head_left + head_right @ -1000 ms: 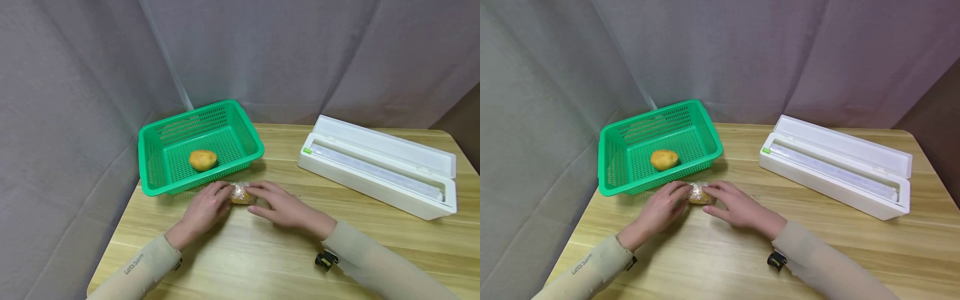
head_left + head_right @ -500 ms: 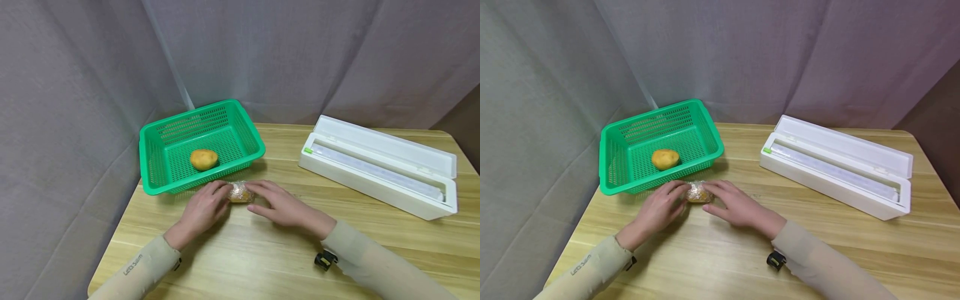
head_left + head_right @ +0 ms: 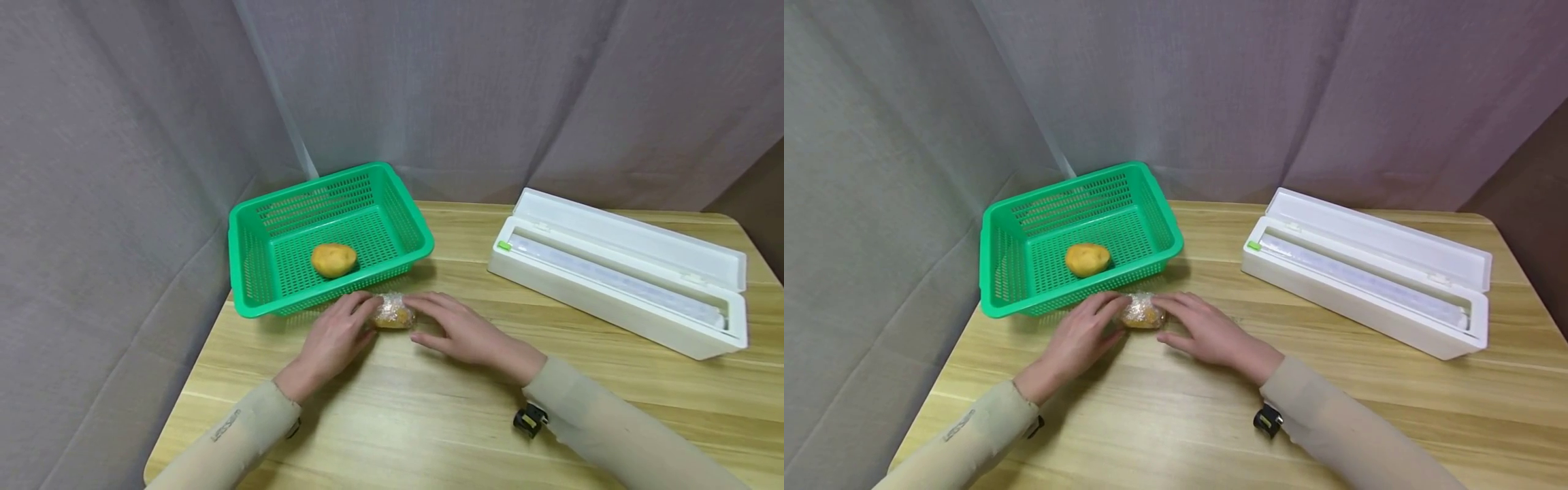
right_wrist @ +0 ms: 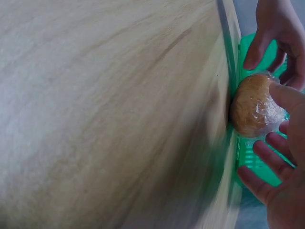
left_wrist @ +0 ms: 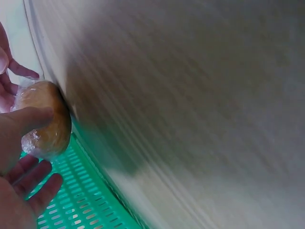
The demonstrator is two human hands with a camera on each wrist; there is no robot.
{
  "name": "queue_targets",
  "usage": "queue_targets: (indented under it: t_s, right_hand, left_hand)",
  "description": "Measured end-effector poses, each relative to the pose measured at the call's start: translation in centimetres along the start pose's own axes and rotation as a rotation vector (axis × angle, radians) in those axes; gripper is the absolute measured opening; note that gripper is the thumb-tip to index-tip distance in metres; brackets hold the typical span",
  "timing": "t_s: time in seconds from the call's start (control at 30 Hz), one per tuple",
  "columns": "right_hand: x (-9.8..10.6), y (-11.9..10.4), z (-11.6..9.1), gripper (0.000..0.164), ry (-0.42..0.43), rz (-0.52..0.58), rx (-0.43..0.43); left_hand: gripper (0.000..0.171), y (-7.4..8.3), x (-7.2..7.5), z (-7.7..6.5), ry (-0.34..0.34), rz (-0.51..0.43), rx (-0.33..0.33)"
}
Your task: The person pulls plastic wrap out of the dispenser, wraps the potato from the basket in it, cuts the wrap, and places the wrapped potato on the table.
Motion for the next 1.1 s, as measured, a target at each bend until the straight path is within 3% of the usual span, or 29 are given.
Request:
queue_targets:
  t_s: [0.17, 0.27, 0.6, 0.8, 0.97, 1.1]
  right_hand:
    - [0.0, 0.1, -0.2, 0.066, 0.017, 0.000, 0.013]
    - [0.1, 0.1, -0.5, 0.067, 0.024, 0.003, 0.014]
    - [1.4, 0.0, -2.4, 0.067, 0.053, 0.027, -0.024]
    - [2.2, -0.1, -4.2, 0.067, 0.049, 0.022, -0.062]
    - [2.9, 0.0, -5.7, 0.065, 0.069, 0.005, -0.079]
    - [3.3, 0.2, -6.9, 0.063, 0.088, -0.011, -0.080]
  left_hand:
    - [0.059, 0.1, -0.3, 0.4, 0.014, -0.014, -0.002]
    - [0.055, 0.1, -0.2, 0.7, -0.010, -0.037, 0.010]
    - [0.055, 0.0, 0.3, 1.5, -0.250, -0.269, 0.175]
    - [0.055, 0.0, -0.2, 2.2, -0.367, -0.416, 0.210]
    - [0.052, -0.3, -1.1, 3.1, -0.441, -0.477, 0.276]
    - [0.049, -0.5, -1.6, 3.6, -0.458, -0.483, 0.334]
Point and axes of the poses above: each hand's wrist, its own z-axis towards the middle knuckle, its own x-axis out of the back of the hand, y = z × x, the point moved 4 cm from there along z, towards the middle knuckle, and after that the axes turned 8 degrees about x, right-handed, at the moved point
